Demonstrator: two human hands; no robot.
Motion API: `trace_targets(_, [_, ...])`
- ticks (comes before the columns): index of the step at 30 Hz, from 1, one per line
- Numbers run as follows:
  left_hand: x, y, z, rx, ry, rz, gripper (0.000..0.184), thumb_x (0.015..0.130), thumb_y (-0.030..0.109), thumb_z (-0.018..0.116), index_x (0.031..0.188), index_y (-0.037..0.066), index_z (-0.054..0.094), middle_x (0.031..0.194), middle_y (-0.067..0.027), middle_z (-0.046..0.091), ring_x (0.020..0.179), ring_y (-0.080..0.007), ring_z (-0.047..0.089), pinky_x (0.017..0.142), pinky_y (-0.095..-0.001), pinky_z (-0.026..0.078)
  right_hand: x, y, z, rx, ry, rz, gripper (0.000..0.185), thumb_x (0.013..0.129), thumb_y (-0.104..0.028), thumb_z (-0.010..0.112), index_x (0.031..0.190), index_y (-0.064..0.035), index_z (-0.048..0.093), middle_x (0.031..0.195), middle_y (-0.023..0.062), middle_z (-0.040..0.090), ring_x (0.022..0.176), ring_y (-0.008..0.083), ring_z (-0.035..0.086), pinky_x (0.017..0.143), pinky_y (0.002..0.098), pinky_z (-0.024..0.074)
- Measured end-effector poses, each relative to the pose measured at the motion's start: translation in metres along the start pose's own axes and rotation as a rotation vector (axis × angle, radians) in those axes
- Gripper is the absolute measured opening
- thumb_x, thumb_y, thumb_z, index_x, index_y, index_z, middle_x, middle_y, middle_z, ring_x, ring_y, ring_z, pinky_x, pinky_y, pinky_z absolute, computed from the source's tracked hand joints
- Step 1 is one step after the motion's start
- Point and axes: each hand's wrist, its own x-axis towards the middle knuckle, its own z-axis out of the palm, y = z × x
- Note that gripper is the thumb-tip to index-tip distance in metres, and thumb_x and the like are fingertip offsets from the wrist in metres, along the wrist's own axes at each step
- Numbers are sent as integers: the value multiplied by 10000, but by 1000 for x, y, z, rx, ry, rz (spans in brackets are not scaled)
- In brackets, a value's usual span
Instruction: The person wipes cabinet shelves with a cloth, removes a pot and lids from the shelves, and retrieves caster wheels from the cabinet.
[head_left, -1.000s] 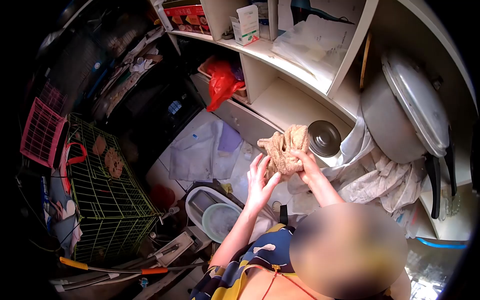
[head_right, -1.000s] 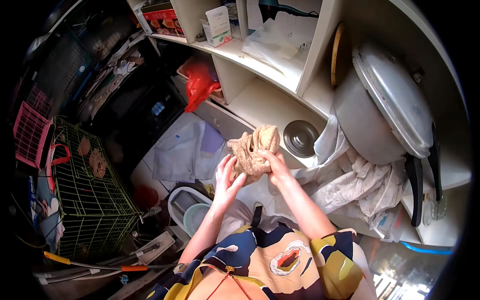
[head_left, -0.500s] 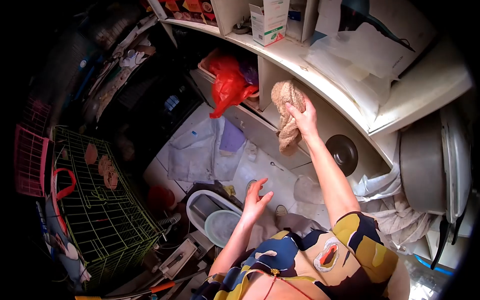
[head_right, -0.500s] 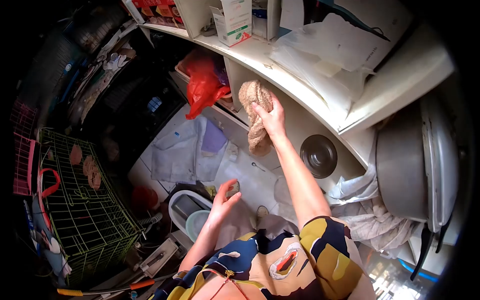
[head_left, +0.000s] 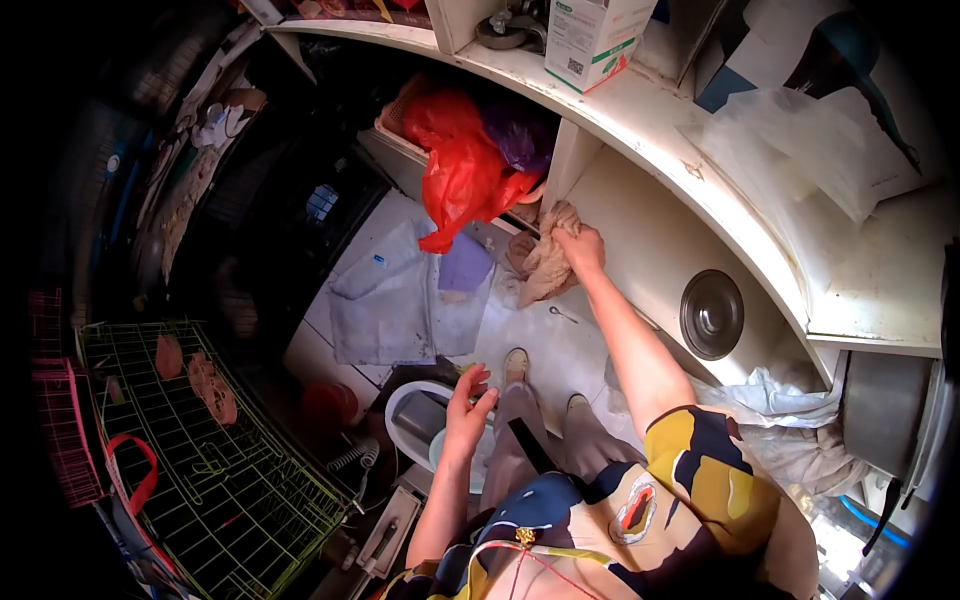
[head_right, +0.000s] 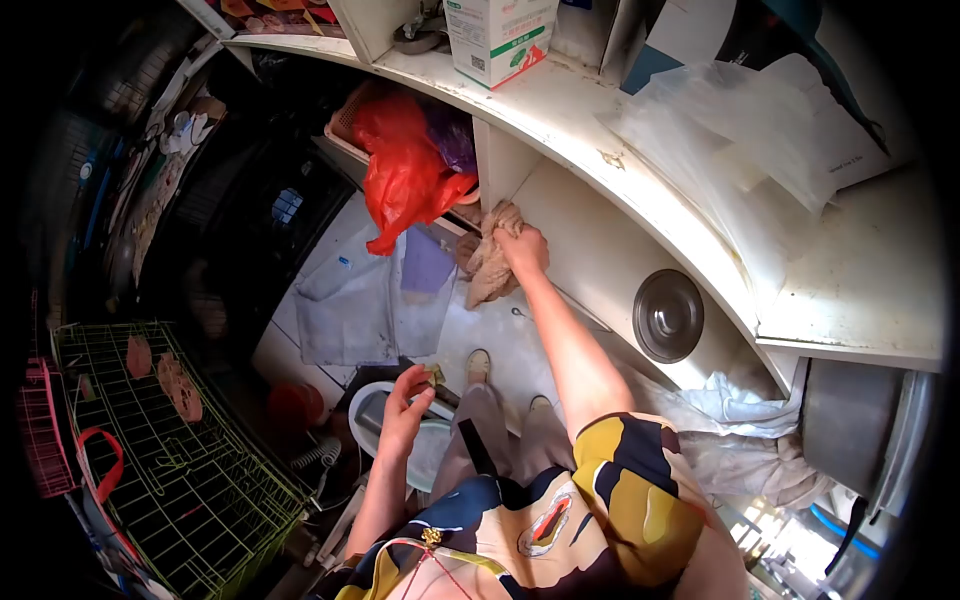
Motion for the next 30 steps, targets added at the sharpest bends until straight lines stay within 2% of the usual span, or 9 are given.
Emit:
trace_targets(4, [9,11,-2,-26,-3,-14,462,850,98,566,1283,24,423,1191,-109,526,1084,-185,482,930,-313,384,-17,-26,-30,272,-2,-130,418,690,-369,655,928,-25,650,894,139,665,830,302,634,738,387,477])
trace_targets(6, [13,8,-2,-29,-19,-35,461,850,98,567,1282,26,425,1192,-110,525,1087,-186,481,929,-314,384,-33,-54,-54,504,152,-411,403,709,-350,663,929,-12,642,868,141,663,806,287,634,727,368,475])
trace_targets(10, [17,8,3,-61,-26,-67,459,850,100,574,1280,32,428,1181,-106,533,1083,-182,485,931,-311,383,-29,-57,-54,470,267,-546,386,724,-329,659,929,-4,634,872,159,661,815,306,633,730,379,478])
trace_targets(13, [21,3,9,-48,-48,-45,458,849,101,579,1279,40,433,1162,-99,546,1074,-180,492,926,-303,382,15,-16,-25,215,269,-456,428,705,-359,660,949,-8,637,912,182,655,868,325,625,761,388,478])
trace_targets(16, [18,3,15,-23,-73,-54,450,849,97,579,1273,44,439,1152,-93,555,1062,-175,499,914,-295,385,32,2,-38,-109,-83,-139,582,643,-483,646,1011,-32,646,952,185,650,926,343,613,817,397,472])
trace_targets(18, [20,1,15,-52,-59,-64,448,848,98,580,1270,44,442,1153,-93,556,1057,-172,500,906,-293,388,48,2,-62,-34,-9,-290,603,667,-500,639,1075,-56,630,1028,169,639,996,328,591,880,378,442])
trace_targets(20, [16,-8,11,-82,-38,-105,445,846,101,583,1263,35,444,1154,-93,557,1033,-161,505,887,-295,400,60,-14,-94,-7,141,-377,540,716,-324,702,1141,-15,577,1084,163,619,1016,267,584,879,333,440])
trace_targets(26, [10,-26,4,-96,16,-111,464,834,76,583,1271,26,436,1134,-104,553,984,-163,527,846,-299,438,176,8,-87,-85,207,-741,530,804,-271,647,1260,-67,469,1208,139,526,1128,240,481,974,318,369])
trace_targets(30, [6,-32,-2,-100,43,-126,457,828,74,586,1261,28,450,1121,-96,568,979,-159,525,843,-290,432,141,-7,-68,-352,466,-843,607,789,-390,620,1279,-75,449,1223,177,505,1171,295,450,997,364,338])
